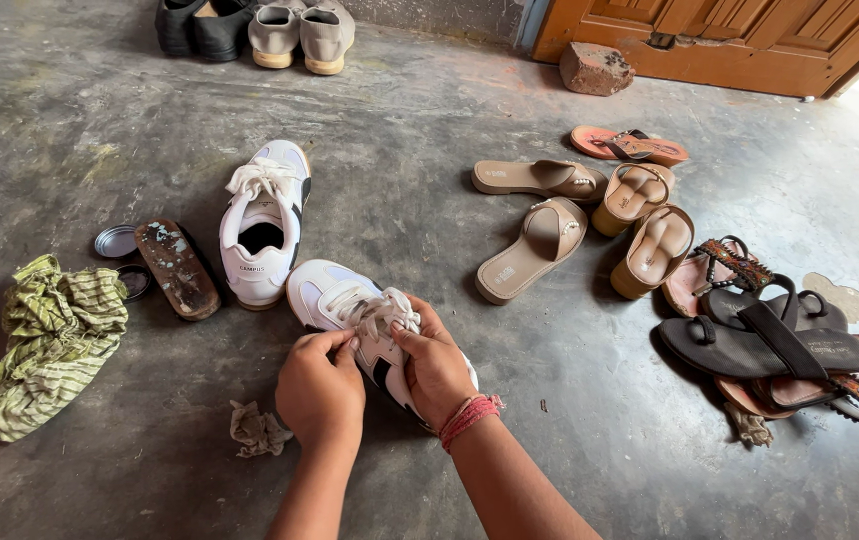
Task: The person cleans a pair of white sneakers using a cloth. They wipe the laces, the upper surface, and the soles of the shoes. After cleaning, the person places the sneakers neatly next to other footwear on the floor.
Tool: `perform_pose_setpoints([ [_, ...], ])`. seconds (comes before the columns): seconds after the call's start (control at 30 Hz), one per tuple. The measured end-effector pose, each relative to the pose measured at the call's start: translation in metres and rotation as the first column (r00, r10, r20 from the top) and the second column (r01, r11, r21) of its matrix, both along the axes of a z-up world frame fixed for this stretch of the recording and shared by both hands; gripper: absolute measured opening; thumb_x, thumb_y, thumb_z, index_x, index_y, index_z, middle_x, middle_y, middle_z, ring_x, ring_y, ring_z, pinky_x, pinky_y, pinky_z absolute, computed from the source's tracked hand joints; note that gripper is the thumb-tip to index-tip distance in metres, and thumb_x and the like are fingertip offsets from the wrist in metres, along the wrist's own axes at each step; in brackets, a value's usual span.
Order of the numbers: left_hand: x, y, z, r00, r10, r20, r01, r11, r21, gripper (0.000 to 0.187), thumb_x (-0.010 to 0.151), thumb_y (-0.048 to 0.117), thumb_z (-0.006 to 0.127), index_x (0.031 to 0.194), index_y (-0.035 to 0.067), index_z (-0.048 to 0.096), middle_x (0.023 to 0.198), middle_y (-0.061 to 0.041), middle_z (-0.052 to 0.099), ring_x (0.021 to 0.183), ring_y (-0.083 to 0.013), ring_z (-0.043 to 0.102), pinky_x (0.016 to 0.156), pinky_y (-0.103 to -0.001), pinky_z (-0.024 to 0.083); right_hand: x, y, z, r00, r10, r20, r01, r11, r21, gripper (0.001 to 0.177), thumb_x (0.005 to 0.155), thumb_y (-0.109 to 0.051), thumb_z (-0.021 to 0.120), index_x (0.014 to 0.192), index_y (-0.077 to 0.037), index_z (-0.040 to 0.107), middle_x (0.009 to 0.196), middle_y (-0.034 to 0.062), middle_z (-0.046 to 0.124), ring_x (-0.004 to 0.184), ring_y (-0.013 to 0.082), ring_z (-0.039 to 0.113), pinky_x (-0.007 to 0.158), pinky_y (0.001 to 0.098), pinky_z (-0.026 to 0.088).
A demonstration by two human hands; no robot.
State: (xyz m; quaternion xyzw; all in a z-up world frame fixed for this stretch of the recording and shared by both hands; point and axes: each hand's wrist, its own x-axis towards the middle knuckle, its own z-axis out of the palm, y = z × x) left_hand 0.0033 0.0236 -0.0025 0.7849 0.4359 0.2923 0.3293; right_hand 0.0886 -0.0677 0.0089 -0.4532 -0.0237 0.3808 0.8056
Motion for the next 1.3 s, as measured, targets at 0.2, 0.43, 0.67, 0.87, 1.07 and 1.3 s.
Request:
perform_pose_setpoints([
  [0.2,0.014,0.022,0.0,0.99,0.013,-0.139,0.012,0.984,0.178,0.012,0.085,0.024,0.075,0.095,0.019,0.081,0.099,-0.005,0.074,0.089,-0.0317,0.071,0.073,-0.044,0.056,0.002,0.002,-0.005,1.0,0.003,0.019,-0.004,0.997,0.073,0.043,0.099,-0.001,0.049,0.141,-0.008,0.05,0.126,0.0156,0.066,0.114,0.0251,0.066,0.099,0.0397,0.055],
  [0.43,0.014,0.021,0.006,0.987,-0.016,-0.161,0.016,1.0,0.003,0.013,0.086,0.027,0.075,0.094,0.018,0.08,0.098,-0.006,0.074,0.09,-0.0299,0.072,0.073,-0.043,0.057,0.0,0.0,0.001,1.0,0.002,-0.013,-0.002,1.0,0.019,0.045,0.098,-0.003,0.05,0.142,-0.009,0.05,0.126,0.0153,0.066,0.113,0.0249,0.066,0.098,0.0401,0.055],
  [0.67,0.016,0.029,-0.001,0.99,0.029,-0.138,-0.022,0.998,0.056,0.013,0.087,0.026,0.074,0.094,0.016,0.079,0.102,-0.005,0.073,0.091,-0.03,0.071,0.072,-0.043,0.056,0.001,0.0,-0.003,1.0,0.015,0.012,-0.016,0.998,0.056,0.045,0.097,0.0,0.049,0.142,-0.007,0.05,0.128,0.0154,0.066,0.115,0.025,0.066,0.1,0.0397,0.054],
  [0.87,0.01,0.031,-0.007,0.997,0.002,-0.076,0.0,1.0,0.023,0.013,0.086,0.026,0.075,0.094,0.016,0.08,0.1,-0.005,0.073,0.091,-0.0299,0.071,0.075,-0.042,0.056,0.0,-0.001,-0.001,1.0,0.009,-0.01,-0.009,0.999,0.04,0.045,0.096,0.0,0.049,0.14,-0.008,0.051,0.127,0.0154,0.066,0.114,0.0254,0.066,0.099,0.0405,0.055],
  [1.07,0.013,0.033,-0.004,0.994,0.011,-0.113,-0.007,0.999,0.034,0.012,0.088,0.026,0.073,0.094,0.018,0.079,0.1,-0.003,0.074,0.089,-0.0287,0.072,0.072,-0.042,0.056,0.0,-0.001,0.002,1.0,0.014,-0.013,-0.014,0.999,0.034,0.044,0.096,0.0,0.05,0.139,-0.008,0.052,0.126,0.016,0.067,0.114,0.0252,0.067,0.099,0.0402,0.055],
  [1.3,0.013,0.035,-0.008,0.996,-0.025,-0.087,0.03,0.998,0.061,0.012,0.087,0.026,0.072,0.093,0.018,0.079,0.1,-0.002,0.073,0.088,-0.0273,0.073,0.072,-0.041,0.057,-0.002,-0.002,0.004,1.0,0.008,-0.01,-0.008,1.0,0.018,0.046,0.095,0.0,0.051,0.14,-0.009,0.053,0.127,0.0147,0.067,0.114,0.0241,0.067,0.099,0.0391,0.055],
])
